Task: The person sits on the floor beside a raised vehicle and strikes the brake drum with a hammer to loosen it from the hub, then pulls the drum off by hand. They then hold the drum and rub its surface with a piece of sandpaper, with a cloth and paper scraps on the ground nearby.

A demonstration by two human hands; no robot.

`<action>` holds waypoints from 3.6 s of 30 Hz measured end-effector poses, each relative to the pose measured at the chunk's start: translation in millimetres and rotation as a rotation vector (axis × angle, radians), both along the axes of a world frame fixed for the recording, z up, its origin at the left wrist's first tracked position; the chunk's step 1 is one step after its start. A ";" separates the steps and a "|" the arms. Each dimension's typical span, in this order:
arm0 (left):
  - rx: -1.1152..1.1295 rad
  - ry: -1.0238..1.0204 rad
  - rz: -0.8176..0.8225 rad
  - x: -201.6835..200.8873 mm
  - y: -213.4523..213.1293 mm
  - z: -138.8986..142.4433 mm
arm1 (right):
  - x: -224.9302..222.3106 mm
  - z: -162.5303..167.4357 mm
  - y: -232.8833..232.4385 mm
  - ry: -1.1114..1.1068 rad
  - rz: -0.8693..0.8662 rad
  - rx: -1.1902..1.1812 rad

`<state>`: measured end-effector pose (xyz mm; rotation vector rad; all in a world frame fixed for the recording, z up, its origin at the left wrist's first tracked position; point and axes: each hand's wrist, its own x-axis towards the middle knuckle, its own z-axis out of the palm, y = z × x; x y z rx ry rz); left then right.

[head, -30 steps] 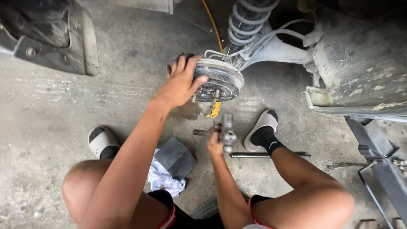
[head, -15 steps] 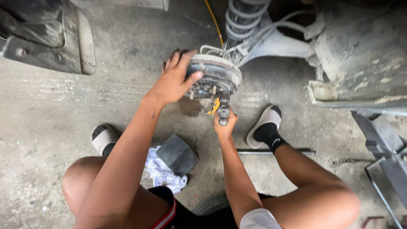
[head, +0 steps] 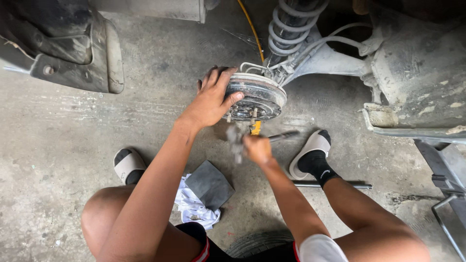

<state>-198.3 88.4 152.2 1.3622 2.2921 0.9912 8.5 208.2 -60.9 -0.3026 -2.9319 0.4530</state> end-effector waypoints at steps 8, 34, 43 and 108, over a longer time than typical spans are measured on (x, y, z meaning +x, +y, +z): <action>-0.004 -0.056 -0.035 -9.0 1.0 -4.4 | 4.4 -0.3 11.5 0.133 -0.129 -0.046; 0.374 -0.449 0.253 -27.7 6.4 -40.8 | 1.5 -8.5 -87.9 -0.191 -0.221 -0.315; 0.398 -1.062 0.629 -4.9 11.4 -91.9 | 55.0 -15.3 -73.3 -0.217 -0.601 -0.398; 1.107 -1.072 0.999 10.5 36.6 -140.4 | -32.4 143.6 23.3 0.884 -0.425 -0.603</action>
